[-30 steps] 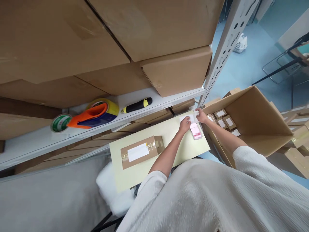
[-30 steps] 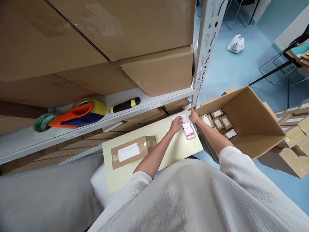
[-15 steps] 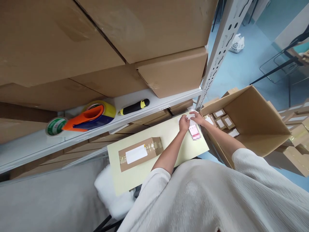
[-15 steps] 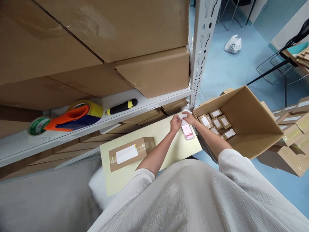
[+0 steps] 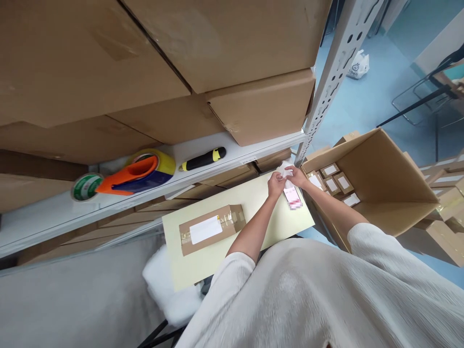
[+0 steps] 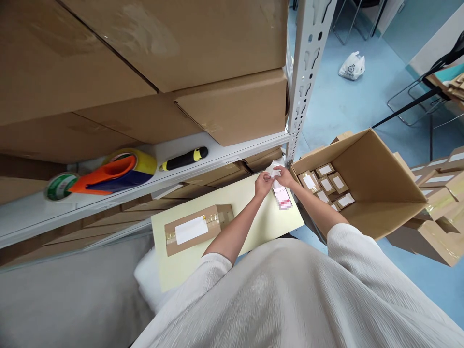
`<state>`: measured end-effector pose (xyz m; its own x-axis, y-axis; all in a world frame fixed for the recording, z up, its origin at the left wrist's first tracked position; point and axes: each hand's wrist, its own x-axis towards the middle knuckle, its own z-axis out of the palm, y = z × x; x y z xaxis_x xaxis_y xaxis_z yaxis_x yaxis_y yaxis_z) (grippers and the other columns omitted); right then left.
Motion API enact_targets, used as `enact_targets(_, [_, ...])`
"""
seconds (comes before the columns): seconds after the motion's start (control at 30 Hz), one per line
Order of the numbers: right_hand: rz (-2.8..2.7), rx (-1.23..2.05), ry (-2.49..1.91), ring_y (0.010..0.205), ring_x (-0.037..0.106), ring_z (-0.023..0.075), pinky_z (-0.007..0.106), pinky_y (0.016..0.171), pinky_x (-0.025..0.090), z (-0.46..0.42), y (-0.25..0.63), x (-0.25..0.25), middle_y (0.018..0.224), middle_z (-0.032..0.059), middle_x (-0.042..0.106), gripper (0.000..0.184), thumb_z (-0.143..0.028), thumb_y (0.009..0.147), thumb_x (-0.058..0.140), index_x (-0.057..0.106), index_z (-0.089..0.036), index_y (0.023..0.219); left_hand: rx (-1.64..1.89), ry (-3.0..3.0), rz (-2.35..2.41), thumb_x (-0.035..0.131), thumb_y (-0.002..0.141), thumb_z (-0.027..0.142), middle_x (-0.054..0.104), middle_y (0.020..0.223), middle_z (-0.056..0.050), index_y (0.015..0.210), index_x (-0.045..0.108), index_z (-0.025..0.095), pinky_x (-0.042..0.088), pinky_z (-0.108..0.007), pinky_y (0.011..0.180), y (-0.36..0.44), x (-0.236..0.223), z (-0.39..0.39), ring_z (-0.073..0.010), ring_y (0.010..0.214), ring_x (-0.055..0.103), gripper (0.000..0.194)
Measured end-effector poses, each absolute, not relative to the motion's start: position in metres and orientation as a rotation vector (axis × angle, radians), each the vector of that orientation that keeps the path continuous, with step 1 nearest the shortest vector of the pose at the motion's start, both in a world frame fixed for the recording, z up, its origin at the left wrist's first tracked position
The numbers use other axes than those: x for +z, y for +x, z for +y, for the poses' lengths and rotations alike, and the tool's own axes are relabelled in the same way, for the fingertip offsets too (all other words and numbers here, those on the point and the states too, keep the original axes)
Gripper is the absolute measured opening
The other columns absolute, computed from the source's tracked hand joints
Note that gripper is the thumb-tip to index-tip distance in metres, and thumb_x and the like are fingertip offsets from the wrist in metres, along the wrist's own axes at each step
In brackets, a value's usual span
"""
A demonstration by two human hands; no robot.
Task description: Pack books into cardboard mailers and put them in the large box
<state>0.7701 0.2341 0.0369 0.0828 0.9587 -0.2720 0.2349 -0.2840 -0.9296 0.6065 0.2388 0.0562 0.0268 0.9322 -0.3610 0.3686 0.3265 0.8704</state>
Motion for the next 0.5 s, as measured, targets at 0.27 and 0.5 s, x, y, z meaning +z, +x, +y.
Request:
enact_targets(0.27, [-1.167, 1.312, -1.638, 0.074, 0.057, 0.0202, 0.035, 0.073, 0.055, 0.233, 0.7673, 0.0431, 0.081, 0.0003, 0.064, 0.046, -0.035, 0.074, 0.08, 0.07, -0.021, 0.117, 0.657, 1.196, 1.567, 0.076, 0.084, 0.005, 0.079, 0.094, -0.001, 0.104, 0.071, 0.025, 0.058, -0.03, 0.088, 0.605, 0.0553, 0.2417, -0.0164, 0.085, 0.075, 0.028])
enact_targets(0.5, [-1.194, 1.318, -1.701, 0.069, 0.053, 0.0176, 0.03, 0.068, 0.053, 0.2305, 0.7664, 0.0397, 0.08, -0.0033, 0.061, 0.047, -0.037, 0.079, 0.073, 0.069, -0.023, 0.124, 0.669, 1.217, 1.57, 0.073, 0.083, 0.005, 0.079, 0.092, -0.001, 0.102, 0.071, 0.025, 0.06, -0.032, 0.091, 0.604, 0.048, 0.2425, -0.0179, 0.088, 0.076, 0.028])
